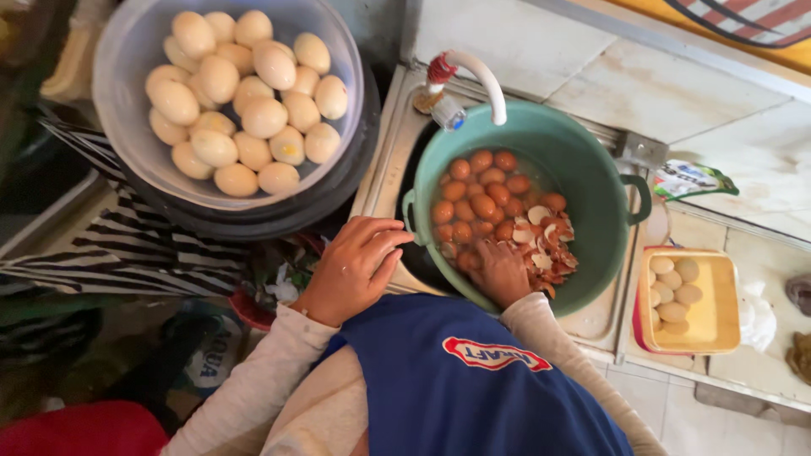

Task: The person peels hard-boiled eggs by hand in a sink filled with water. They remove the shells and place the peeled eggs into a nearby container. The process is repeated for multiple eggs.

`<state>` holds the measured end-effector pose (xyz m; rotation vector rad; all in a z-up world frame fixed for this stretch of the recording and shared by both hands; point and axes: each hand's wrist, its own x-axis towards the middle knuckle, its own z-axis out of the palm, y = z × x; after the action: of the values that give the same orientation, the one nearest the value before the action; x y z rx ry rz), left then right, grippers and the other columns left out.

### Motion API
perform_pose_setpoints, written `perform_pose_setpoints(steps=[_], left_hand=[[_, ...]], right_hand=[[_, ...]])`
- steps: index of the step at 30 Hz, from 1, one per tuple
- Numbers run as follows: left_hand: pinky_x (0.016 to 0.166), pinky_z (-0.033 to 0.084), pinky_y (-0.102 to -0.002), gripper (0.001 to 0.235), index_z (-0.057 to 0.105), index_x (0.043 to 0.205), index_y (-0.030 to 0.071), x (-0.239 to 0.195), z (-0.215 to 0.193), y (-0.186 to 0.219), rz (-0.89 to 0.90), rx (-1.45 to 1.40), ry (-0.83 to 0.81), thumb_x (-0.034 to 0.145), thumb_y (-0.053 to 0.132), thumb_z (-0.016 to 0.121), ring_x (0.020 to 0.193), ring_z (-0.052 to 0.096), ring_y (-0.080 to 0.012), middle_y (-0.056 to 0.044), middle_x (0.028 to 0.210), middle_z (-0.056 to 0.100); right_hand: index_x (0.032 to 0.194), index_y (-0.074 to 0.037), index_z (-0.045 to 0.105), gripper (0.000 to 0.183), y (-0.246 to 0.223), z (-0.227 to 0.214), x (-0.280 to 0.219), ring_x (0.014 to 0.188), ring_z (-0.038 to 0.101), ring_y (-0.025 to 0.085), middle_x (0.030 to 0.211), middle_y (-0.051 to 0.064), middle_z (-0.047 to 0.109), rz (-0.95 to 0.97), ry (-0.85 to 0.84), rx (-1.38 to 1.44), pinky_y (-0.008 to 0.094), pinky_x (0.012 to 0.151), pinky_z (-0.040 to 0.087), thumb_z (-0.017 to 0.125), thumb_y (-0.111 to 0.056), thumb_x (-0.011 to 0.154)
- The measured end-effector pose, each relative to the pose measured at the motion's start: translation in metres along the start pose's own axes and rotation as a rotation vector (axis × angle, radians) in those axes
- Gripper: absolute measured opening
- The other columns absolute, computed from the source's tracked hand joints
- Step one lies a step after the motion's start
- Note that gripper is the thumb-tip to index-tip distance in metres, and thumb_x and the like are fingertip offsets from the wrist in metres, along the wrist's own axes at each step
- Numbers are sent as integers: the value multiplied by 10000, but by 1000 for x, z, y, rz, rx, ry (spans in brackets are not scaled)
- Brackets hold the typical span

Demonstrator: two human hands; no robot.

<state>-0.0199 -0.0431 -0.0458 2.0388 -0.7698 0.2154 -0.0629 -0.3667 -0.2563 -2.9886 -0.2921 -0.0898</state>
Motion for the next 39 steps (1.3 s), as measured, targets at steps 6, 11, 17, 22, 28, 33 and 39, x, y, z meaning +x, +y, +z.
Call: perform_pose_setpoints(steps=[6,11,17,22,28,33,39], left_hand=[[952,505,-434,237,683,1142,63,-9,37,2,-22,15,-76,904,68,689,1103,608,-331,-105,1154,672],[971,499,-450,241,680,1143,57,-13,89,5,-17,32,-124,905,93,671,1104,606,-332,-116,1139,668],[990,494,-453,218,704,1089,75,1,203,-20,-260,221,-616,913,186,640,1141,621,-334,-139,1106,686],[1032,457,-463,260,706,1125,96,16,294,-54,-469,470,-1052,931,225,590,1185,612,-331,-132,1176,685],[1082,413,-475,316,708,1167,120,2,329,-110,-555,445,-1077,953,271,530,1237,601,-328,-123,1258,683],[1124,377,-485,367,709,1202,140,22,318,-150,-312,641,-600,971,309,480,1281,591,-325,-116,1328,681],[1085,501,-452,440,706,1286,105,57,320,-174,-411,407,-1002,964,380,586,1236,665,-319,-134,1308,711]], right_hand=[[1454,-176,615,500,94,-1,-16,819,711,310,920,119,721,273,-197,-307,509,733,512,603,-275,964],[1172,-251,697,305,152,-35,-18,1133,684,245,1157,16,718,201,-227,-275,551,851,505,651,-263,871],[1103,-180,685,388,134,-55,18,1090,669,342,1162,111,692,114,-244,-115,529,905,540,652,-554,1006],[1303,-108,599,661,97,-37,28,945,658,395,1151,142,657,-87,-191,-96,538,826,523,719,-501,784],[1237,-177,645,258,89,-34,-23,1144,653,337,1289,77,615,14,-219,-192,492,984,513,606,-372,1073],[1144,-82,691,480,68,-53,-49,1040,627,402,1174,182,653,-181,-80,113,526,948,478,714,-390,777],[1256,-217,681,309,100,-41,-27,1079,651,312,1182,85,697,3,-488,158,477,903,530,595,-348,989]])
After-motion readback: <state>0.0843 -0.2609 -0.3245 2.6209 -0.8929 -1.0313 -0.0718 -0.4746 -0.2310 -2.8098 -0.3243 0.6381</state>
